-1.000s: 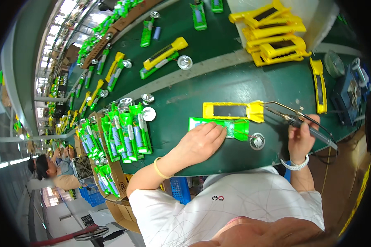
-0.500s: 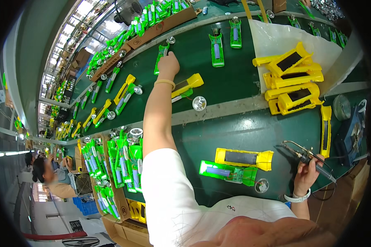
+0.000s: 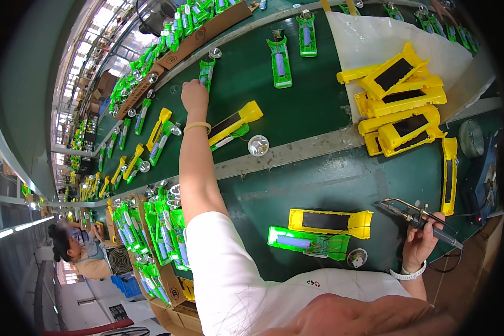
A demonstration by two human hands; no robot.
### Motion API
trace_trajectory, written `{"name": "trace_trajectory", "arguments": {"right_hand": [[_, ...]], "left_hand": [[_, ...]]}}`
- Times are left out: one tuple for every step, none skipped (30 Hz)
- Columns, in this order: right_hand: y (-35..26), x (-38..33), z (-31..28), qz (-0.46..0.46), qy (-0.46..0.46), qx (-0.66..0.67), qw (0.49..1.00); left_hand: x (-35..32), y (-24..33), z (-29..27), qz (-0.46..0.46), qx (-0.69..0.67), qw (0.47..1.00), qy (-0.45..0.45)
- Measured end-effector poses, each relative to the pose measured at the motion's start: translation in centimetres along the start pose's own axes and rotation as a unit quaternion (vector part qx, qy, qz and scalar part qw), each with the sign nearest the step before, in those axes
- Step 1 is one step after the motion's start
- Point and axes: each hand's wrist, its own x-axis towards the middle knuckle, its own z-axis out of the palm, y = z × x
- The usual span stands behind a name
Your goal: The person solders wires and electronic components inside flashlight casings using a soldering iron, attaches the housing parts together, and places the assembled flashlights onto the conveyor line.
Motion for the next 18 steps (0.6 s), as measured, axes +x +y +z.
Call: {"name": "trace_trajectory", "arguments": {"right_hand": [[0.0, 0.0, 0.0, -0.002, -0.001, 0.002, 1.000], [0.0, 0.0, 0.0, -0.006, -0.005, 0.006, 1.000], [0.0, -0.1, 0.0, -0.001, 0.001, 0.004, 1.000], [-0.1, -0.1, -0.1, -0.001, 0.003, 0.005, 1.000], [-0.1, -0.1, -0.1, 0.000, 0.005, 0.006, 1.000], [-0.1, -0.2, -0.1, 0.001, 0.003, 0.006, 1.000], [-0.1, -0.1, -0.1, 0.002, 0.000, 0.006, 1.000], [-0.1, -0.1, -0.1, 0.005, -0.004, 0.006, 1.000], [-0.1, -0.1, 0.0, 0.003, -0.003, 0.006, 1.000], [-0.1, -0.1, 0.0, 0.001, -0.003, 0.006, 1.000], [-0.1, -0.1, 0.1, -0.007, -0.011, 0.011, 1.000], [-0.1, -0.1, 0.0, -0.001, -0.007, 0.005, 1.000], [-0.1, -0.1, 0.1, -0.003, -0.009, 0.005, 1.000], [-0.1, -0.2, 0.0, -0.005, -0.010, 0.004, 1.000], [-0.1, -0.2, 0.0, -0.004, -0.008, 0.007, 1.000], [0.0, -0.2, 0.0, -0.004, -0.005, 0.006, 1.000], [0.1, -0.3, -0.1, -0.007, -0.005, 0.009, 1.000], [0.2, -0.3, -0.2, -0.018, -0.018, 0.014, 1.000]], "left_hand": [[0.1, 0.2, 0.1, -0.022, 0.017, 0.999, -0.026], [0.1, 0.4, 0.2, -0.030, 0.033, 0.998, -0.040], [0.0, 0.3, 0.4, -0.040, 0.049, 0.997, -0.052], [0.0, 0.3, 0.7, -0.047, 0.043, 0.995, -0.078], [-0.1, 0.0, 0.9, -0.053, 0.038, 0.992, -0.103], [-0.3, -0.1, 1.4, -0.050, 0.038, 0.994, -0.089], [-0.4, -0.3, 1.8, -0.021, 0.076, 0.993, -0.092], [-0.6, -0.5, 2.1, 0.015, 0.116, 0.991, -0.067], [-0.9, -0.5, 2.6, 0.048, 0.146, 0.986, -0.071], [-0.6, -0.7, 2.6, 0.003, 0.108, 0.984, -0.142], [-0.6, -0.7, 2.5, -0.020, 0.092, 0.983, -0.158], [-0.6, -0.5, 2.4, -0.041, 0.060, 0.978, -0.197], [-0.4, -0.5, 1.9, -0.064, 0.037, 0.975, -0.208], [-0.4, -0.1, 1.7, -0.061, 0.049, 0.974, -0.211], [-0.4, 0.0, 1.2, -0.061, 0.044, 0.973, -0.220], [-0.4, 0.2, 0.7, -0.061, 0.046, 0.971, -0.227], [-0.6, 0.4, 0.3, -0.052, 0.042, 0.969, -0.237], [-0.8, 0.3, -0.2, -0.062, 0.010, 0.963, -0.264]]}}
